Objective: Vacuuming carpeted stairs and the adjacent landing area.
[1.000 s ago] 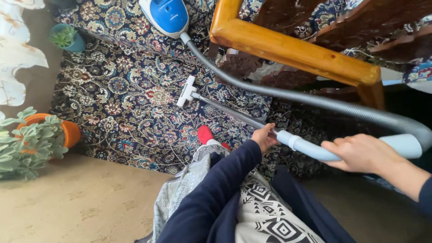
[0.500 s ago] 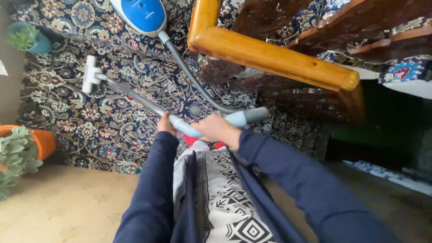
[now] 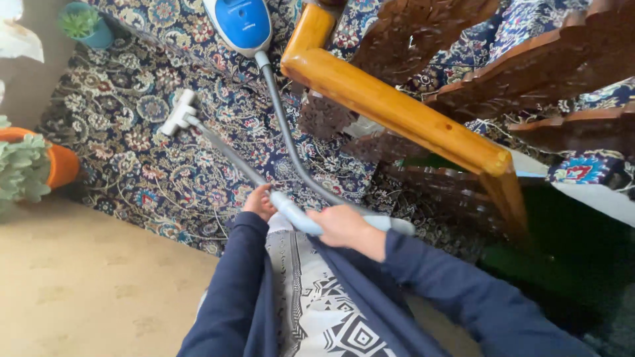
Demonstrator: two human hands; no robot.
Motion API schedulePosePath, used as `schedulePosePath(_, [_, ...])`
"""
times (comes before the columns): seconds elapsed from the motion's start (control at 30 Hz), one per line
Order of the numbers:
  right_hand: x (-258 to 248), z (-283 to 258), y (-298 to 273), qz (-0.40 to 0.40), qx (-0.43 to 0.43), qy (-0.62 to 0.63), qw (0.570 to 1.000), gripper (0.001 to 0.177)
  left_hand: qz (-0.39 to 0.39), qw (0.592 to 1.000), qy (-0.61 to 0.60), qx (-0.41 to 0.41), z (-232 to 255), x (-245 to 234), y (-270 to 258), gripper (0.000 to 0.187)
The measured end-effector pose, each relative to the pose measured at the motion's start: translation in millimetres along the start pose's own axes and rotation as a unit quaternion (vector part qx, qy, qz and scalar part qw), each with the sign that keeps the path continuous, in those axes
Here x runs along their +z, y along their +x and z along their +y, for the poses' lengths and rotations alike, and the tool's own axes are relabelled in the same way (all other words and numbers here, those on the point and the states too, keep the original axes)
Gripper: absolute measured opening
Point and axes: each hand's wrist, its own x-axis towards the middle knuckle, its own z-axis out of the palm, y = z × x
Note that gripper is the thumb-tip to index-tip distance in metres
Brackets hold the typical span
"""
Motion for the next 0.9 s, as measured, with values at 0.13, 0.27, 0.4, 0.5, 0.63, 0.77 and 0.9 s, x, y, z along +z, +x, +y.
schedulePosePath(0.13, [-44.7,49.8,-139.9,-0.13,0.029,-0.075,0.988,0.047,-0.08,0.991,-0.042,-0.101,-118.1,62.3,-34.9,0.046])
schedulePosePath(0.27, [-103.6,65.2,-238.7,-0.215,0.032,-0.202,0.955,0.04,-0.028,0.982,-0.113,-0.149,-225.6,157.8,-59.5,0.074])
schedulePosePath(0.4, [-125.0,65.6,-250.6,-0.249,0.04,-0.22,0.942,0.046,0.015,0.981,-0.113,-0.157,-282.1,174.1,-10.7,0.044])
schedulePosePath(0.5, [-122.3,72.0,-228.2,-0.21,0.025,-0.25,0.945,0.048,0.028,0.998,-0.061,-0.014,-278.9,172.4,0.4,0.022])
schedulePosePath(0.63, [-63.1,67.8,-181.1,-0.087,0.03,-0.193,0.977,0.035,0.183,0.954,0.097,0.217,-228.1,118.3,21.1,0.028])
schedulePosePath(0.77, [-9.9,26.2,-83.4,-0.027,-0.027,-0.14,0.989,0.034,0.09,0.958,-0.05,0.267,-122.8,22.5,24.0,0.052])
schedulePosePath(0.9, [28.4,11.4,34.7,0.03,-0.092,-0.127,0.987,0.028,0.147,0.932,0.007,0.331,-54.5,-2.8,-62.4,0.069])
